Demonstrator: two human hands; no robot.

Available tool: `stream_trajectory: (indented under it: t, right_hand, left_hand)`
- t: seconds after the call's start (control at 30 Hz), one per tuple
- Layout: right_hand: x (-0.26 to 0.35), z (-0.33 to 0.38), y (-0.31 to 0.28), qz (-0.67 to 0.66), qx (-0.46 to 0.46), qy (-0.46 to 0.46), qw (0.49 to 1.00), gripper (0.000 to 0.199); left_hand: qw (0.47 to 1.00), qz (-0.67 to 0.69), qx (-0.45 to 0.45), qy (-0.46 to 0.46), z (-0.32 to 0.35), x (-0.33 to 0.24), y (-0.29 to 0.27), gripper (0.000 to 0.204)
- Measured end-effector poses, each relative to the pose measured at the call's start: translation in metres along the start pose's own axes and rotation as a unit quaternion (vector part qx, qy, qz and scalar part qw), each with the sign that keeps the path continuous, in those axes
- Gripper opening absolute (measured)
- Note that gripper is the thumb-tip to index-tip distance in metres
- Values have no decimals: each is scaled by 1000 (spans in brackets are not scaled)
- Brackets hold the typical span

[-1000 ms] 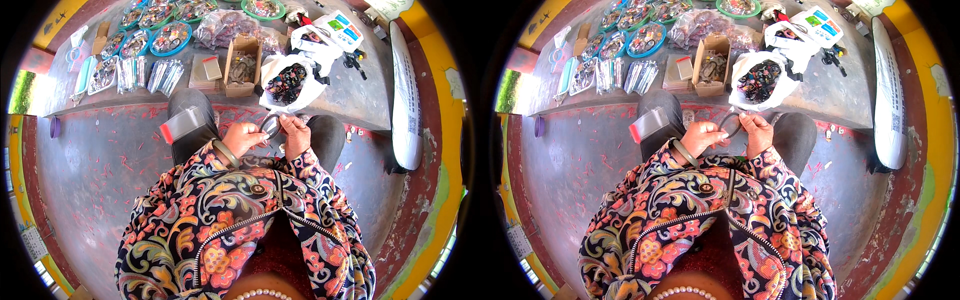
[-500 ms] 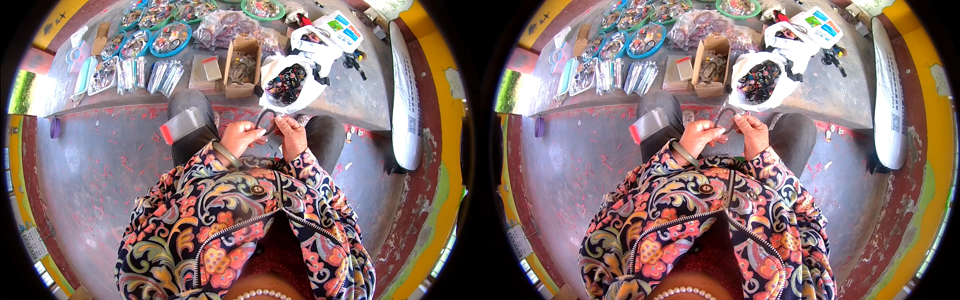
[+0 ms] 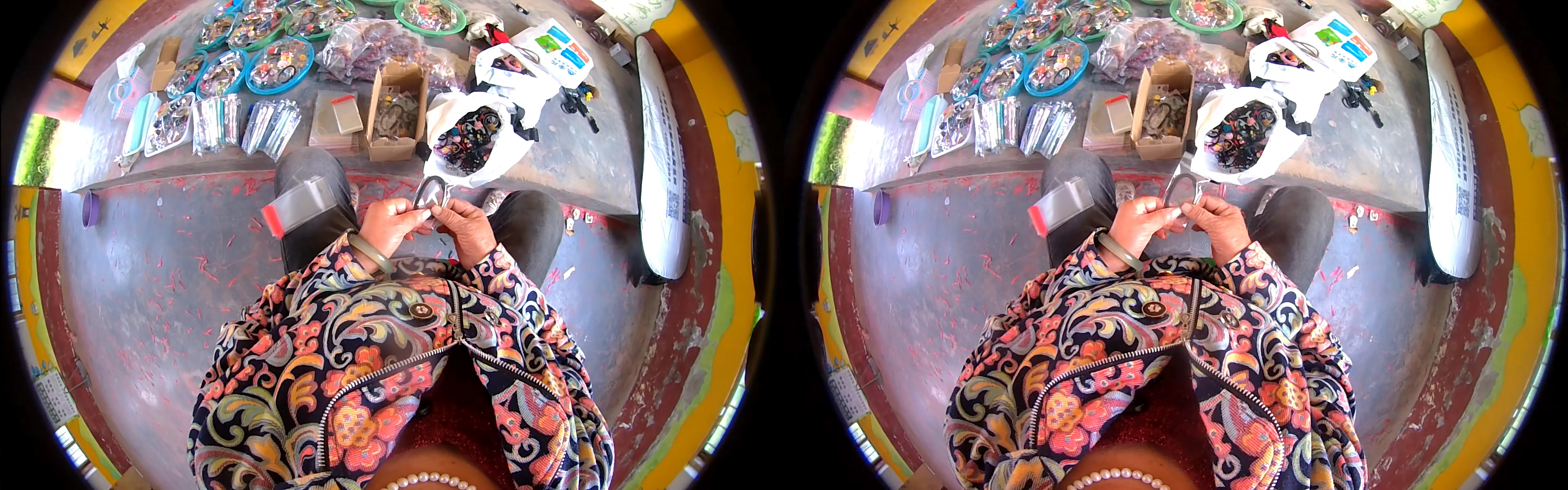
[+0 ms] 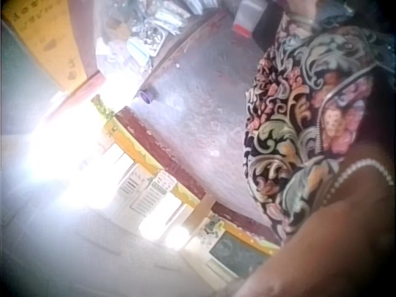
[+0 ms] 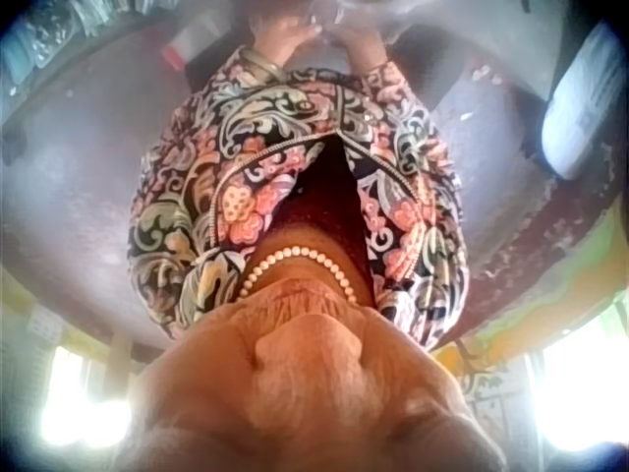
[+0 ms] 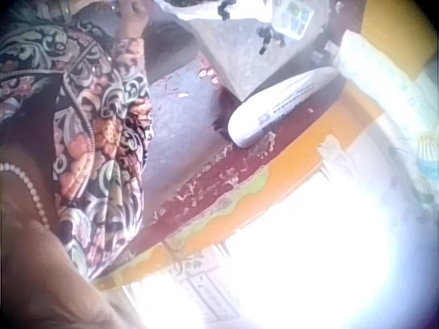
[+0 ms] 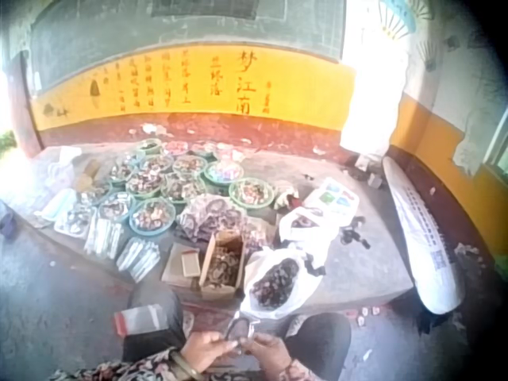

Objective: The person sits on the floor and repeatedly picks up small hair accessories, places them into clear plastic bags, and seals the bags. The person handles the items one by one, organizing them into a pile of packaged goods.

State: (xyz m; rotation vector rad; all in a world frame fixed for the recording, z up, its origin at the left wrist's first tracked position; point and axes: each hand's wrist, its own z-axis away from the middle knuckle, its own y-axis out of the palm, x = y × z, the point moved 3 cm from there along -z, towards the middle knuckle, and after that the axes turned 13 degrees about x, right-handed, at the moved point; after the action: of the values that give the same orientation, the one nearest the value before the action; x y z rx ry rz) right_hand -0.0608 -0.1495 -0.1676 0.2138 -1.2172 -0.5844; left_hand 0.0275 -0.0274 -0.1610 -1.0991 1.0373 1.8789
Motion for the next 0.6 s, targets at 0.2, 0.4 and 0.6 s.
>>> stream_trajectory:
  t: [0.2,0.4,0.6]
  right_hand:
    - [-1,-1,-1,1,-12,-38,999,13]
    - [2,-3,-5,53,-35,-75,995,10]
    - [6,-2,-2,78,-17,-51,996,12]
  left_hand:
    - [999,-46,-14,5,-1,-2,0,19]
    - [996,-80,-48,12,1,-7,0,18]
    - [998,-36,-40,25,-2,0,-6,16]
